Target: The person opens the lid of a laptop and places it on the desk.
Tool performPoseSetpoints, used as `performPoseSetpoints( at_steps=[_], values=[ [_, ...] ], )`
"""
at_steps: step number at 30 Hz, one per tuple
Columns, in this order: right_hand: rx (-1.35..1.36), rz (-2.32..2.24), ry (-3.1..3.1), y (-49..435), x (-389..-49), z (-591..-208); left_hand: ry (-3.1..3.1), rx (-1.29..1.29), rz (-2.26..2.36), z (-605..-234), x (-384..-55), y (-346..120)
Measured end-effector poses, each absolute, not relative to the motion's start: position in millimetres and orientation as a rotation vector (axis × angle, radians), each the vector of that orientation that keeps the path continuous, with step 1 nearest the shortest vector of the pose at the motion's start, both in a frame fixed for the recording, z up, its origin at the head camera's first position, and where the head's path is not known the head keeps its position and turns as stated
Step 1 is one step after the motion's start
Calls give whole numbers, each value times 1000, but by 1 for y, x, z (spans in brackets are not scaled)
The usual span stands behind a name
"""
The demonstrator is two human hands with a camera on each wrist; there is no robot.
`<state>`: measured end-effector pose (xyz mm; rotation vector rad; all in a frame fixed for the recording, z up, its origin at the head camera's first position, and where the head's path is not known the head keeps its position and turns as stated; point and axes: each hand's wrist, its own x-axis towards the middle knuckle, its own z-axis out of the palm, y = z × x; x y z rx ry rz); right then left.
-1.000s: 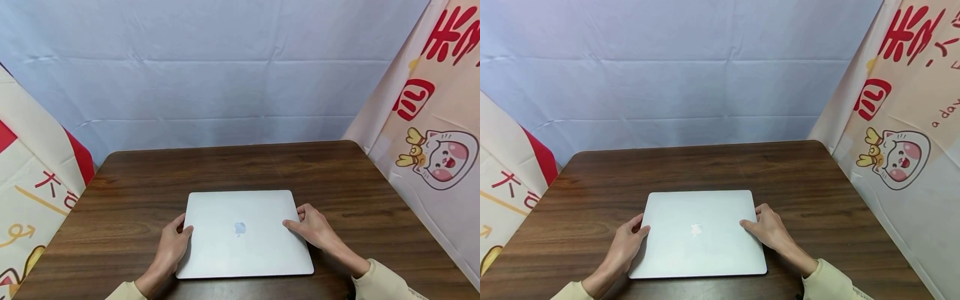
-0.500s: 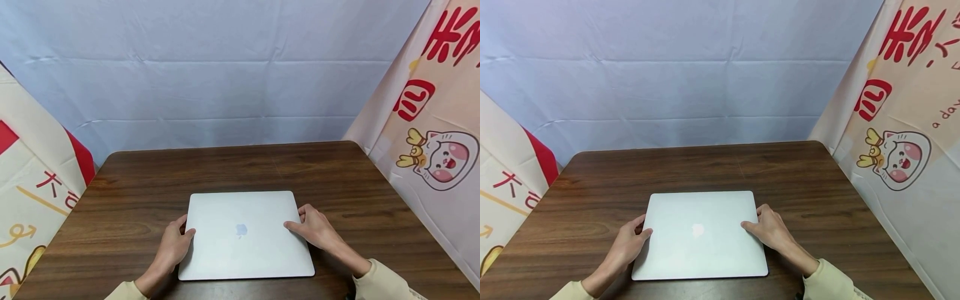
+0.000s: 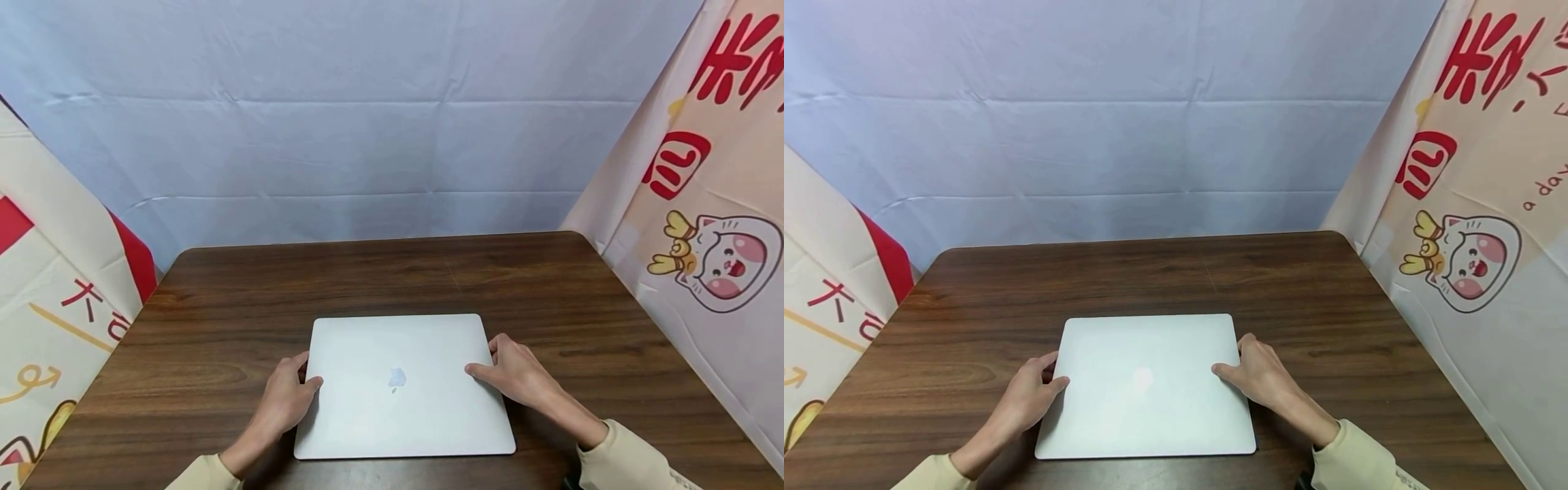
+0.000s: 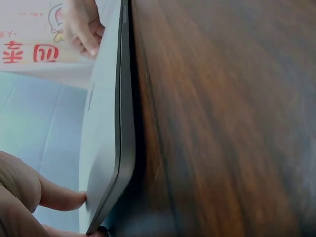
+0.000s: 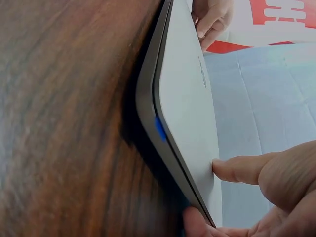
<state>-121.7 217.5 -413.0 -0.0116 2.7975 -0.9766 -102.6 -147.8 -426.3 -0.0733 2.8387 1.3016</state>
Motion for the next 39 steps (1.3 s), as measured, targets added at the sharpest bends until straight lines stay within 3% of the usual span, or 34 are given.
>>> performPoseSetpoints(
  at_steps=[39],
  values=[
    [-136,-877,2853,218,-124,-418,2845,-24,1245,-425,-106,-154]
  ],
)
